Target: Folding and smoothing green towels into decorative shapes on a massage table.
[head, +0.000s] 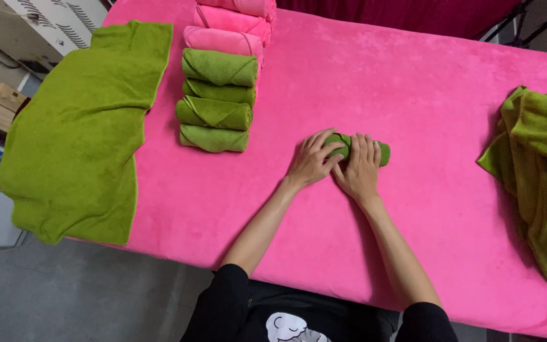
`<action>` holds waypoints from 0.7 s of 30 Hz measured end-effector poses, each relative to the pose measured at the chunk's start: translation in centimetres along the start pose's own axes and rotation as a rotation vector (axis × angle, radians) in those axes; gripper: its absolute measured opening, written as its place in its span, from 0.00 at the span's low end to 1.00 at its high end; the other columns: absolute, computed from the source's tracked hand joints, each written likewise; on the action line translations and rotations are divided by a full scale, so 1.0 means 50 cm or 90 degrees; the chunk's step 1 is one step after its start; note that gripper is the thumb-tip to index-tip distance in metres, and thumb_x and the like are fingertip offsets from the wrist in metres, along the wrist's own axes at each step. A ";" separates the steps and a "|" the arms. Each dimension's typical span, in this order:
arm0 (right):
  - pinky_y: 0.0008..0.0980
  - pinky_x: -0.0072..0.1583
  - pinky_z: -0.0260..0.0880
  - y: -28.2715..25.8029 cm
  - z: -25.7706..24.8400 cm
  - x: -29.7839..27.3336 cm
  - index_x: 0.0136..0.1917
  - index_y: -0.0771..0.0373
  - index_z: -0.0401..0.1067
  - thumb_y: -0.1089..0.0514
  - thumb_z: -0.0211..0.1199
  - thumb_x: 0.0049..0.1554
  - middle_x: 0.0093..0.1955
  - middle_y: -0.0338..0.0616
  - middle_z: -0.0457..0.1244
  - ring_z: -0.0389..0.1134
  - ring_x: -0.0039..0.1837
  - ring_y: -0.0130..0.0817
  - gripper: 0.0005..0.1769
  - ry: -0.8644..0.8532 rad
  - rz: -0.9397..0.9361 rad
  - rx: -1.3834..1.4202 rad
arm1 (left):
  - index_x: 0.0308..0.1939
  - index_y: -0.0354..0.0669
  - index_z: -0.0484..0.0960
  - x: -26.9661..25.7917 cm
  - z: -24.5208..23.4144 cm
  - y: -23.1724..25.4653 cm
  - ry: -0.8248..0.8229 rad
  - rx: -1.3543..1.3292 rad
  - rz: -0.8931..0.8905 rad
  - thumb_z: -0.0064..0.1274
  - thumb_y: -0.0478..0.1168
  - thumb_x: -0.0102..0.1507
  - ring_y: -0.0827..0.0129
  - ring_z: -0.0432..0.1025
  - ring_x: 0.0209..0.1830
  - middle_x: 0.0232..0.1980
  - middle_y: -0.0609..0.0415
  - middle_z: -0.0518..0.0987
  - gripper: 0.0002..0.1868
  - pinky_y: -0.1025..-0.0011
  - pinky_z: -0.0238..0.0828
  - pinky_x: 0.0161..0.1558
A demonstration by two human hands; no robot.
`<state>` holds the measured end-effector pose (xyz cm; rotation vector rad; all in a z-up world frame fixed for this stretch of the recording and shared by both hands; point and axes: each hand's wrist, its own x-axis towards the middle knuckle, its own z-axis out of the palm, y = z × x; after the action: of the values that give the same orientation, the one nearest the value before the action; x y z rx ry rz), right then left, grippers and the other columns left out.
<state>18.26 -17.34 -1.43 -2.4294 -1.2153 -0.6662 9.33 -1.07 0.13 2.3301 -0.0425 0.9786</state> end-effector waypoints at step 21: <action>0.54 0.82 0.34 0.010 -0.003 -0.028 0.85 0.63 0.52 0.36 0.62 0.62 0.85 0.54 0.48 0.43 0.86 0.55 0.48 -0.019 -0.033 0.020 | 0.45 0.57 0.84 0.009 0.081 -0.008 0.103 0.184 -0.035 0.40 0.61 0.75 0.57 0.73 0.66 0.62 0.53 0.80 0.21 0.42 0.59 0.66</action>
<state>17.92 -18.62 -2.09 -2.3983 -1.2943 -0.6219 12.34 -2.86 -1.98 2.4843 0.2405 1.2088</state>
